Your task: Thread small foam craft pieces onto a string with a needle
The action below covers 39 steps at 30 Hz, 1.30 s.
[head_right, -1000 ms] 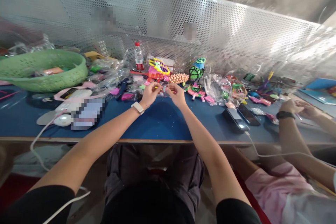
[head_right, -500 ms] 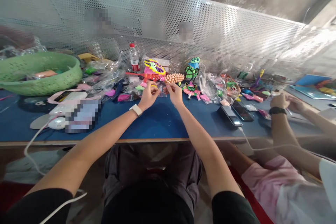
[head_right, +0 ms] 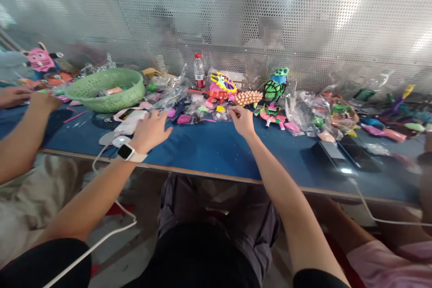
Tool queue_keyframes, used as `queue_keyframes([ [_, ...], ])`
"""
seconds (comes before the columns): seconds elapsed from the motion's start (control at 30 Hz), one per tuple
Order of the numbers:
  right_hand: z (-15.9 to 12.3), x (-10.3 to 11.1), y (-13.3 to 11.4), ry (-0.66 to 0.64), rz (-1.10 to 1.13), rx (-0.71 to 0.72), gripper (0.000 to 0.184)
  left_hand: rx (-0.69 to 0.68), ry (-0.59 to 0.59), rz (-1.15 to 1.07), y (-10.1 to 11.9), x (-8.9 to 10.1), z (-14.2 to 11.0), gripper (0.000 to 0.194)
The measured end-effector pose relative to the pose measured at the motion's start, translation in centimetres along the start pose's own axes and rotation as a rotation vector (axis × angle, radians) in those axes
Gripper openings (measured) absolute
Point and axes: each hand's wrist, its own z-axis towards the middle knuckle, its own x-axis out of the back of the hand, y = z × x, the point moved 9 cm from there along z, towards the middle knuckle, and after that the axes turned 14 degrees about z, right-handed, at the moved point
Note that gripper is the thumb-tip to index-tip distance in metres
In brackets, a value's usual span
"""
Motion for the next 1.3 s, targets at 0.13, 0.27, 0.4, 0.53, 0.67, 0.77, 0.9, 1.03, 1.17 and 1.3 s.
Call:
queue_keyframes([
  [0.13,-0.1,-0.3,-0.7,-0.002,-0.015,0.031,0.024,0.144,-0.217,0.122,-5.3,-1.6,-2.0,0.079],
  [0.27,-0.2,-0.2,-1.4,-0.004,-0.047,0.062,0.023,0.188,-0.252,0.131,-6.3,-2.4,-1.7,0.09],
  [0.4,-0.2,-0.1,-1.3,-0.011,-0.061,0.049,0.024,0.205,-0.208,0.094,-5.9,-2.9,-1.2,0.092],
  [0.53,-0.2,0.1,-1.1,-0.01,-0.055,0.047,0.027,0.199,-0.144,0.034,-5.5,-3.1,-1.0,0.088],
  [0.67,-0.3,0.3,-0.8,0.0,-0.075,0.038,0.031,0.232,-0.11,0.005,-5.6,-3.0,-1.3,0.087],
  [0.77,-0.2,0.0,-0.6,-0.041,-0.083,0.036,0.035,0.129,-0.027,-0.061,-3.4,-1.8,-0.5,0.075],
  [0.9,-0.3,-1.0,-0.7,-0.139,-0.065,0.03,0.036,-0.383,0.113,-0.54,5.4,1.4,3.5,0.049],
  [1.03,-0.7,-1.5,-0.7,-0.189,-0.058,0.0,0.035,-0.674,0.127,-0.924,13.8,2.7,8.9,0.03],
  [1.17,-0.7,-0.7,-0.7,-0.161,-0.093,0.011,0.034,-0.776,0.048,-1.065,20.1,0.3,10.4,0.021],
  [1.3,-0.5,0.0,-0.1,-0.139,-0.107,-0.022,0.034,-0.651,0.066,-1.223,21.2,-2.8,10.0,0.041],
])
